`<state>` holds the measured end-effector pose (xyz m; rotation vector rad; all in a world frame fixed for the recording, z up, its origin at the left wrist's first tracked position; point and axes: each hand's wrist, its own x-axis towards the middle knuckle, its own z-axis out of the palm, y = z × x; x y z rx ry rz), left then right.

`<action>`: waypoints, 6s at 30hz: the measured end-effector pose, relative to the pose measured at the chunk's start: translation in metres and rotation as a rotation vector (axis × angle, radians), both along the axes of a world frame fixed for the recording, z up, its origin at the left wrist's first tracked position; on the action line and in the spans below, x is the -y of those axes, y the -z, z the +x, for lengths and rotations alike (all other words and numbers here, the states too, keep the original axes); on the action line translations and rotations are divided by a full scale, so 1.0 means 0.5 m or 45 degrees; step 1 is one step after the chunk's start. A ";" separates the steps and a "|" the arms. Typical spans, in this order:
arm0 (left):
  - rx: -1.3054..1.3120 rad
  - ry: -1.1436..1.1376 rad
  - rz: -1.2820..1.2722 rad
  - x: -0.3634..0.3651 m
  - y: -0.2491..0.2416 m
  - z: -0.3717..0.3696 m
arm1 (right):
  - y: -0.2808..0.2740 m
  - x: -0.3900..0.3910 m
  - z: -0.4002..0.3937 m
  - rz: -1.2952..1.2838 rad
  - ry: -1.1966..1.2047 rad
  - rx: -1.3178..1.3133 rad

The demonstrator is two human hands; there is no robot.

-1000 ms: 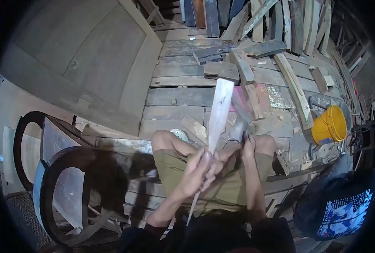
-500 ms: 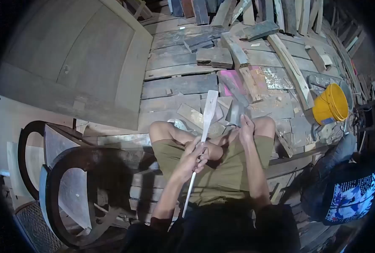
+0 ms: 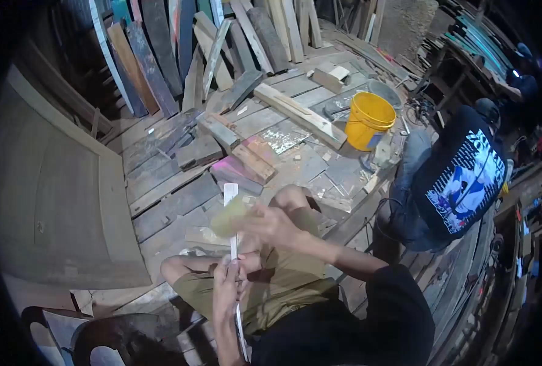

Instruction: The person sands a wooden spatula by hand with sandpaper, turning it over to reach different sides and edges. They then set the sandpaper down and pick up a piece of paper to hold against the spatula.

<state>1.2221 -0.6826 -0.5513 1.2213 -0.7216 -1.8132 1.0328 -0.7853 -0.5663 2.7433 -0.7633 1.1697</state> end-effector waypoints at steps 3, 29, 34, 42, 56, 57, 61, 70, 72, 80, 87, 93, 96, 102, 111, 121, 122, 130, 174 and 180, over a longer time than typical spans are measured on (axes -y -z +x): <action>0.062 -0.070 0.006 -0.025 -0.036 -0.009 | -0.001 -0.006 -0.014 0.239 0.014 0.179; 0.297 0.164 -0.377 0.312 -0.392 -0.078 | -0.264 0.238 -0.262 0.906 0.246 1.041; 0.046 0.227 -0.210 0.513 -0.259 0.017 | -0.112 0.456 -0.180 0.775 0.447 0.264; -0.284 0.040 0.128 0.864 -0.082 0.171 | 0.129 0.752 0.014 1.181 0.200 -0.074; 0.489 0.350 0.447 0.751 -0.757 0.000 | -0.304 0.055 -0.291 1.422 2.160 1.559; 0.390 0.535 0.453 0.738 -0.825 -0.012 | -0.379 -0.043 -0.266 1.456 2.129 1.563; 0.613 1.044 0.276 0.674 -0.988 -0.092 | -0.561 -0.328 -0.166 1.841 2.470 0.575; 0.769 1.973 -0.258 0.636 -1.061 -0.206 | -0.970 -0.519 0.156 0.078 3.218 2.215; 0.775 2.146 -0.223 0.596 -1.083 -0.245 | -1.018 -0.525 0.222 -0.338 2.945 2.970; 0.709 2.759 -0.643 0.220 -1.109 -0.430 | -1.129 -0.619 0.263 -0.907 3.055 3.035; 0.476 3.133 -0.934 -0.276 -1.094 -0.577 | -1.103 -0.825 0.107 -0.629 3.033 2.978; 0.642 3.018 -0.531 -0.467 -1.238 -0.672 | -1.295 -1.050 0.000 0.141 2.853 2.941; 0.785 2.950 -0.652 -0.520 -1.237 -0.735 | -1.292 -1.150 -0.058 0.229 2.883 2.868; 0.742 2.851 -0.539 -0.633 -1.305 -0.921 | -1.322 -1.277 -0.271 -0.067 2.636 2.899; 0.609 2.626 -0.749 -0.863 -1.117 -1.347 | -1.154 -1.491 -0.689 -0.093 2.544 2.764; 0.563 2.312 -0.611 -0.910 -1.088 -1.663 | -1.125 -1.632 -1.167 0.375 2.220 2.880; 0.575 2.252 -0.486 -0.913 -1.095 -1.686 | -1.116 -1.631 -1.211 0.444 2.121 2.890; 0.373 1.741 0.126 -0.918 -1.063 -1.920 | -1.104 -1.549 -1.615 1.019 1.505 2.740; 0.843 1.197 -0.251 -0.593 -1.243 -2.871 | -0.579 -1.796 -2.574 0.839 2.732 2.369; 0.596 1.297 -0.224 -0.676 -1.228 -3.039 | -0.702 -1.771 -2.993 1.147 2.161 2.761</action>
